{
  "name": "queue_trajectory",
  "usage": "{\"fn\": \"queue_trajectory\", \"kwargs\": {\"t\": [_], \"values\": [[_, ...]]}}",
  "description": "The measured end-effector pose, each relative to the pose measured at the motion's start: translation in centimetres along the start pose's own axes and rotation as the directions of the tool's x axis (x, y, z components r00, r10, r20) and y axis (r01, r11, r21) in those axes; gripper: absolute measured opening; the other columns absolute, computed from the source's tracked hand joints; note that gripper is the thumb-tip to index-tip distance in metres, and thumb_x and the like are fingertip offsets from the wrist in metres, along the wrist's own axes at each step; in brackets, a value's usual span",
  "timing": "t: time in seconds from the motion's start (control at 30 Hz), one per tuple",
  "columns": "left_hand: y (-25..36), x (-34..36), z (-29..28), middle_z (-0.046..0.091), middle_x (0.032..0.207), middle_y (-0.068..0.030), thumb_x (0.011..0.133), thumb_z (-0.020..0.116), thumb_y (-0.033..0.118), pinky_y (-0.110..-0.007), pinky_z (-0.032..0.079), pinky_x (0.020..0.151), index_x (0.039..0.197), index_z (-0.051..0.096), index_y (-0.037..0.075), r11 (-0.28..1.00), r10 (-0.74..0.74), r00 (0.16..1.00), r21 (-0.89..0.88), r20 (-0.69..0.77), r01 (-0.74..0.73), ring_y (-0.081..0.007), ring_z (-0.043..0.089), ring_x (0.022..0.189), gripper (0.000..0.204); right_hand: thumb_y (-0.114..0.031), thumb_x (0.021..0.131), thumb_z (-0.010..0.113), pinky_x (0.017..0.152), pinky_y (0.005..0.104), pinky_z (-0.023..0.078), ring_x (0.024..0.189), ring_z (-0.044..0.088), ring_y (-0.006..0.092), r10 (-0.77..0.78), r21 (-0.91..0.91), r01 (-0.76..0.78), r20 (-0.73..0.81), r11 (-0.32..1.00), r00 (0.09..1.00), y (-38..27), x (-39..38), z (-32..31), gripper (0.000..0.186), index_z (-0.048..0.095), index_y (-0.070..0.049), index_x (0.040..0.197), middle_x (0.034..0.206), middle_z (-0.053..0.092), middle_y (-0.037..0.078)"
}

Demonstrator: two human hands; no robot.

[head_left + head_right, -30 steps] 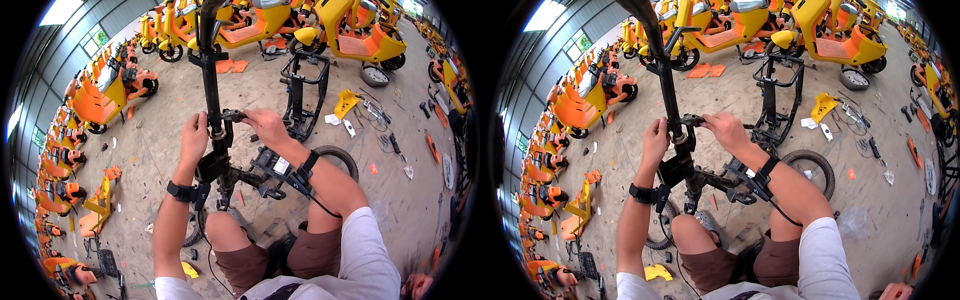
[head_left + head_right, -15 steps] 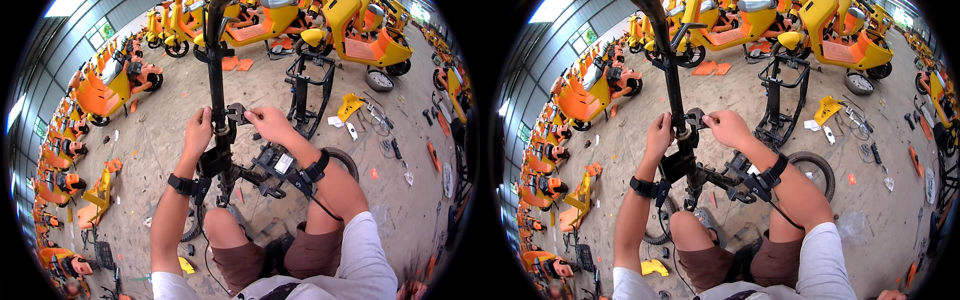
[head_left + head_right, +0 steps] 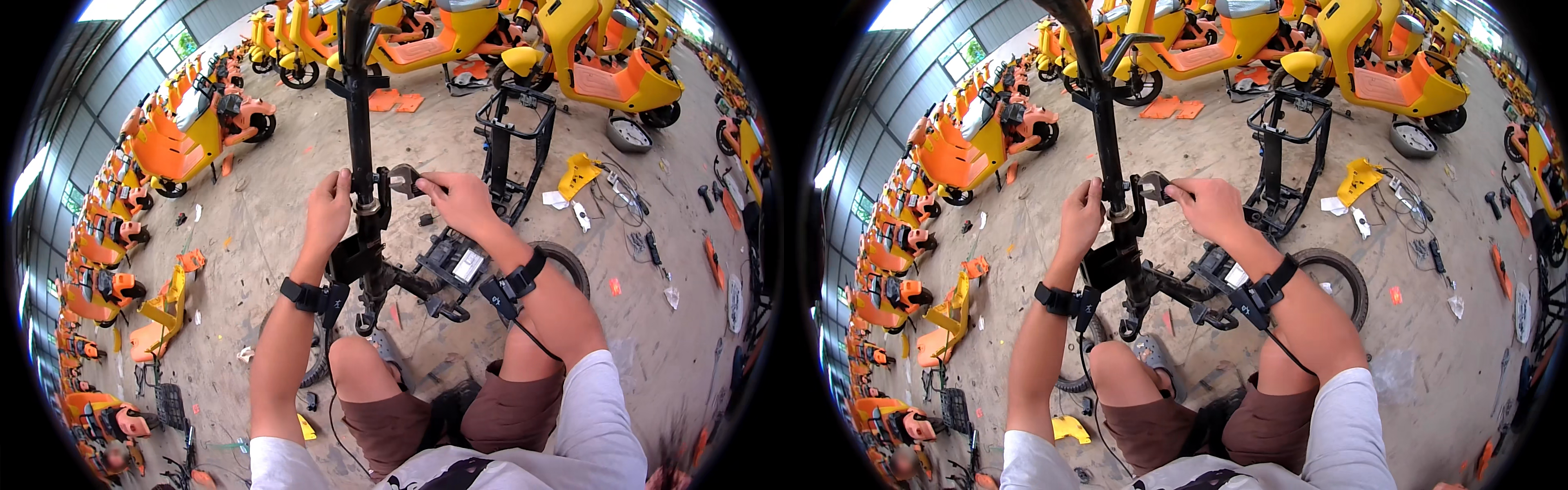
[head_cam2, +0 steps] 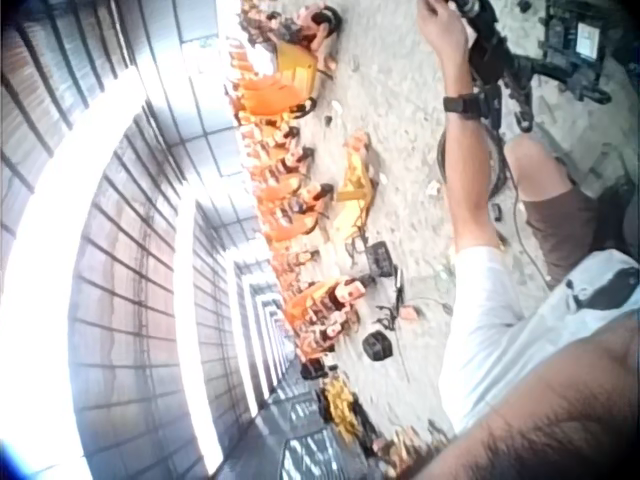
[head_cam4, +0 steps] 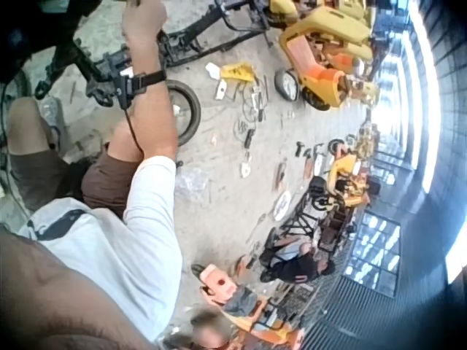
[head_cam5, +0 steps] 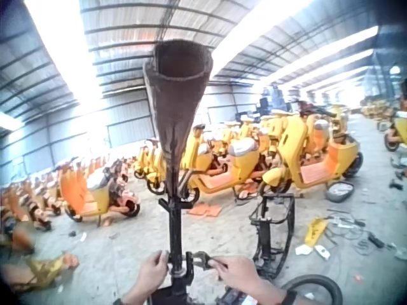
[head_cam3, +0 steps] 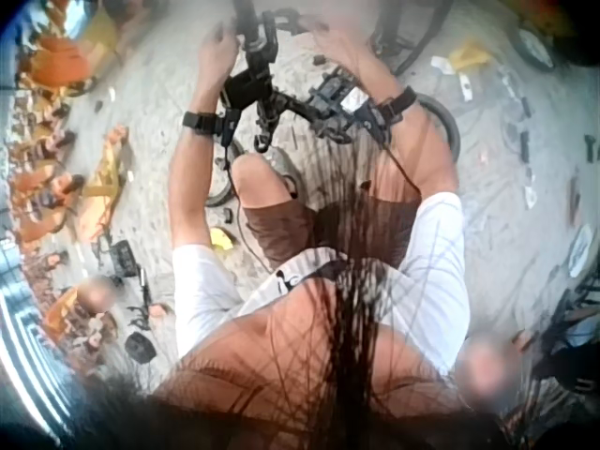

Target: The person connects wires and installs mechanical fasteners onto a scooter frame using an adjustable wrench and pliers while sitting on the floor.

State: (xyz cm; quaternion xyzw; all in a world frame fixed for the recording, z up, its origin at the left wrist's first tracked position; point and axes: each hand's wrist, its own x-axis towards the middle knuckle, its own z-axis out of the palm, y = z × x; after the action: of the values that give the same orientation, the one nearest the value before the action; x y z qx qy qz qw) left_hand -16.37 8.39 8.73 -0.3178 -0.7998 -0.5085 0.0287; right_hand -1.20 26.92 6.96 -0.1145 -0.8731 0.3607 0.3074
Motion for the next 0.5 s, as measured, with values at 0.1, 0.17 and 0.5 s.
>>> {"fn": "queue_trajectory", "kwargs": {"t": [0.1,0.17,0.5], "values": [[0.0,0.0,0.0,0.044,0.059,-0.0022,0.103,0.047,0.035,-0.030,0.033,0.051,0.085,0.058,-0.001,0.999,-0.012,1.000,0.035,-0.007,0.012,-0.0097,0.040,0.053,0.041,-0.029,0.092,0.065,0.063,0.0331,0.048,0.069,0.064,0.0275,-0.009,0.095,0.014,-0.048,0.995,0.999,0.5,-0.3,-0.3,0.030,0.069,-0.006,0.112,0.079,0.068,0.015],[0.6,-0.2,0.0,0.054,0.066,-0.0145,0.102,0.047,0.035,-0.036,0.041,0.061,0.092,0.062,-0.006,0.999,-0.039,0.999,0.036,0.001,0.039,-0.0180,0.045,0.063,0.045,-0.031,0.090,0.065,0.063,0.0380,0.047,0.071,0.063,0.0312,-0.082,0.035,0.086,-0.089,0.996,0.993,0.3,-0.5,-0.6,0.028,0.072,-0.009,0.107,0.077,0.067,0.014],[-0.2,0.0,0.4,0.042,0.055,0.0029,0.104,0.044,0.035,-0.028,0.032,0.047,0.089,0.062,-0.002,1.000,-0.001,0.999,-0.014,-0.034,0.001,-0.0060,0.038,0.050,0.044,-0.025,0.092,0.061,0.061,0.0419,0.046,0.066,0.060,0.0357,0.032,0.130,-0.026,-0.037,0.991,0.999,-1.3,-0.6,0.8,0.024,0.071,-0.006,0.103,0.067,0.061,0.017]]}}
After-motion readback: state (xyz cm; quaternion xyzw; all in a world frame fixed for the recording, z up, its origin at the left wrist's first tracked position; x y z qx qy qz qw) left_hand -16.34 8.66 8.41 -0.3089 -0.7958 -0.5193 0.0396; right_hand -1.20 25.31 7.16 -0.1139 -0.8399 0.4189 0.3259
